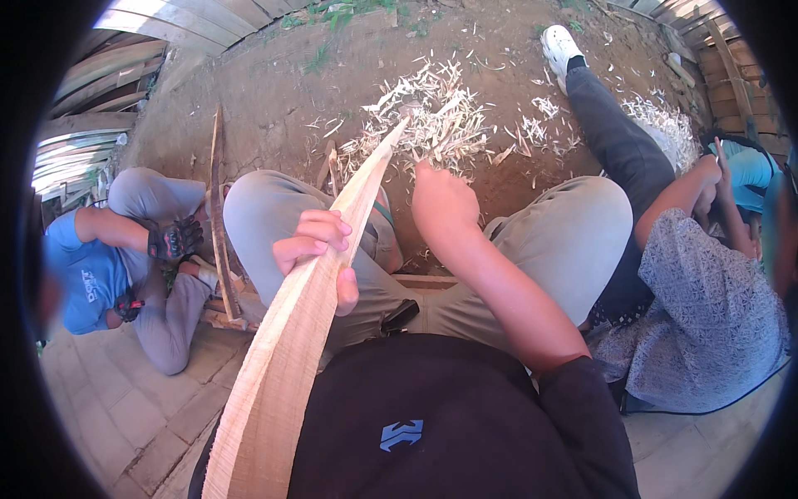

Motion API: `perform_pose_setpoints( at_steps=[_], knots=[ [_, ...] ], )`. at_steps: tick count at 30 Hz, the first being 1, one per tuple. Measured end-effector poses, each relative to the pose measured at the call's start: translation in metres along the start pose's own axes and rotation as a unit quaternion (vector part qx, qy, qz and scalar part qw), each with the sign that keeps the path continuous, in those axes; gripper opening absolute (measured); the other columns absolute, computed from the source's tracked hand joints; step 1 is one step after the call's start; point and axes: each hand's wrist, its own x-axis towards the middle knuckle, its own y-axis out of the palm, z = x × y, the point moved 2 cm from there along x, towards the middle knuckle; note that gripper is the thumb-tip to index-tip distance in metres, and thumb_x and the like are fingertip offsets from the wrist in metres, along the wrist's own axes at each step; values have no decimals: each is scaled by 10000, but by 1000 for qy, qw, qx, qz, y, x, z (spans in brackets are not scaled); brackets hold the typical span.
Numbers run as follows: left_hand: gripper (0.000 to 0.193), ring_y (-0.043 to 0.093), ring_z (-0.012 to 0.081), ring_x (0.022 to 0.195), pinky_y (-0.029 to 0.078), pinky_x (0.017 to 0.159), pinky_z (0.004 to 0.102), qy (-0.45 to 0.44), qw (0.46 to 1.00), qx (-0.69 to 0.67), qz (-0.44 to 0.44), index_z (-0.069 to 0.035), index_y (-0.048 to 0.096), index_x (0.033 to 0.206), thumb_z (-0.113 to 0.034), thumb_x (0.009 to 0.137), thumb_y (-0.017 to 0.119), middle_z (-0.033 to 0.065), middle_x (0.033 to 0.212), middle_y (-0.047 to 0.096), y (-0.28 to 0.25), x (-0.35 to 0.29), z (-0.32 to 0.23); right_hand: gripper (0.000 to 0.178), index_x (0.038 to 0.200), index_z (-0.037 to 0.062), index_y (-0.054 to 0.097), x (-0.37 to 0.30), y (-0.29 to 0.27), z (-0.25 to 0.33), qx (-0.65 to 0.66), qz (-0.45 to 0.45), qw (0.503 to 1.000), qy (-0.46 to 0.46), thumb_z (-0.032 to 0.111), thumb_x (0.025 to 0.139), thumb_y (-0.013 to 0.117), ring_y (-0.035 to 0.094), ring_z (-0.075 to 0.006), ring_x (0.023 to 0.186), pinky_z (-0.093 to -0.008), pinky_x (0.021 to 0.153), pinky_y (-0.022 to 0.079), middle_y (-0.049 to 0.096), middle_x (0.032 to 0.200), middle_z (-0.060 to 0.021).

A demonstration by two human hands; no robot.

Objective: The person sits on the ground and uses a chisel to carve a long, tapered piece of light-colored wood. They hold the wood with their left hand and repeatedly scrape the surface with the chisel in their right hand, creating wood shavings. Another person is visible in the background using a hand saw.

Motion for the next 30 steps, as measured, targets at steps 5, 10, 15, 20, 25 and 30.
perform_pose_setpoints(
  at_steps=[5, 10, 15, 20, 25, 30],
  knots=[
    [493, 569, 275, 853, 454, 910, 504, -12, 1000, 6, -12, -75, 397, 1125, -55, 711, 664, 129, 898, 573, 0, -3, 1, 156, 1012, 14, 635, 4, -3, -5, 28, -11, 999, -26, 120, 941, 545, 708, -436, 887, -526, 759, 573, 713, 887, -244],
    [492, 560, 271, 862, 448, 918, 499, -15, 1000, 11, -5, -88, 390, 1134, -82, 733, 675, 127, 913, 568, -3, -6, 4, 188, 1039, 36, 646, 0, -8, -11, 15, 7, 1000, 1, 188, 967, 562, 697, -441, 904, -537, 786, 554, 708, 915, -253],
    [477, 549, 256, 888, 438, 933, 498, -29, 999, 19, -30, -104, 380, 1151, -113, 776, 675, 105, 922, 552, -1, -7, 0, 199, 1060, 34, 651, 7, -10, -31, 73, 13, 997, 20, 169, 951, 554, 691, -435, 968, -523, 840, 549, 712, 984, -242],
    [485, 556, 261, 876, 449, 897, 478, -34, 999, 22, -20, -107, 368, 1112, -104, 776, 717, 115, 932, 559, 2, -3, 0, 206, 1061, 27, 655, 7, -16, -32, 75, 14, 997, 14, 171, 954, 554, 691, -429, 978, -521, 844, 550, 714, 993, -240],
    [491, 565, 254, 836, 474, 857, 481, -13, 996, 26, -79, -87, 374, 1101, -113, 754, 721, 129, 901, 560, 6, -11, 8, 204, 1041, 42, 658, 7, -8, -40, 88, 5, 996, 2, 202, 970, 553, 685, -437, 952, -534, 833, 536, 710, 950, -245],
    [491, 580, 257, 824, 493, 835, 480, -4, 995, 35, -89, -75, 377, 1098, -111, 747, 719, 140, 892, 561, 7, -12, 9, 216, 1040, 46, 654, 10, -10, -44, 89, 7, 996, -3, 225, 987, 543, 676, -449, 942, -539, 834, 526, 706, 937, -248]
  ],
)
